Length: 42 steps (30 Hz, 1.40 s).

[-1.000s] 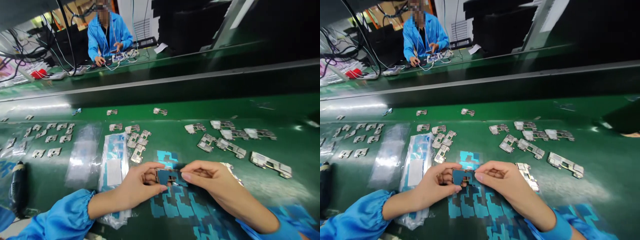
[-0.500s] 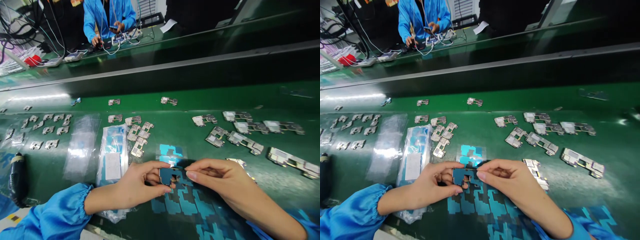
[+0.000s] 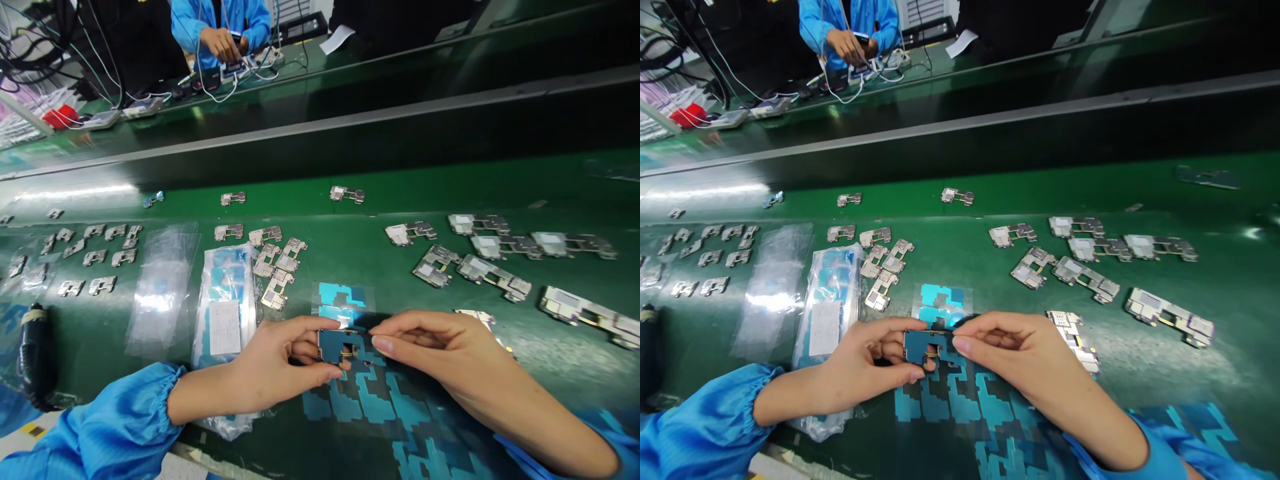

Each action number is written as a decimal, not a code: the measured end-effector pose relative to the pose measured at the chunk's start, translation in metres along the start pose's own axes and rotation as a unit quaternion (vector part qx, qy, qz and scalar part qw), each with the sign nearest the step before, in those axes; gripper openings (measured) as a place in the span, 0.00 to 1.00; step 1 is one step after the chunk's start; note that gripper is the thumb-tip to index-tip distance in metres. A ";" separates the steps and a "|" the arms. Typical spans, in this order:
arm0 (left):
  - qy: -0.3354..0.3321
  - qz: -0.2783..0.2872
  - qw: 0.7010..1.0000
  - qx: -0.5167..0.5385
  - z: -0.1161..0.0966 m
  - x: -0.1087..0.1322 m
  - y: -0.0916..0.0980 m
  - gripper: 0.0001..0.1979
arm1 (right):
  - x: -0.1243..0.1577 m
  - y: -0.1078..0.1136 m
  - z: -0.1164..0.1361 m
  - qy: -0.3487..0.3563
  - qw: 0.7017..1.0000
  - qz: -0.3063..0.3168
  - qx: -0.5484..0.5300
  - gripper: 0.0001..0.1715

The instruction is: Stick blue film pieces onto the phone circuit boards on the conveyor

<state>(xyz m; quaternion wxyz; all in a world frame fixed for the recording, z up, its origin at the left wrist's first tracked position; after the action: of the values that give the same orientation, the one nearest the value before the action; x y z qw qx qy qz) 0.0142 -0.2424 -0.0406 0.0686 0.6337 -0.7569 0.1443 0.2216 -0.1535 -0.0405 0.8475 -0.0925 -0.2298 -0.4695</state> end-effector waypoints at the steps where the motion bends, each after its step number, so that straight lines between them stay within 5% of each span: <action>1: 0.000 0.000 1.000 -0.004 0.000 0.000 0.000 0.27 | 0.000 0.000 -0.001 -0.001 1.000 0.000 0.000 0.17; 42: -0.008 -0.014 1.000 -0.009 -0.009 0.000 -0.003 0.24 | -0.001 -0.005 -0.001 -0.016 0.997 0.039 -0.063 0.14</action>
<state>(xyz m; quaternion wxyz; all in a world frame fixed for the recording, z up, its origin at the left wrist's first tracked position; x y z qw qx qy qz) 0.0162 -0.2398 -0.0320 0.0699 0.6451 -0.7495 0.1316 0.2172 -0.1553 -0.0423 0.8538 -0.1625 -0.2096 -0.4479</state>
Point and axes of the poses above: each hand's wrist, its own x-axis away from the middle knuckle, its own y-axis out of the back of the hand, z = x × y, the point moved 3 cm from there along -x, towards the middle knuckle, and after that the axes turned 6 degrees about -y, right-handed, at the moved point
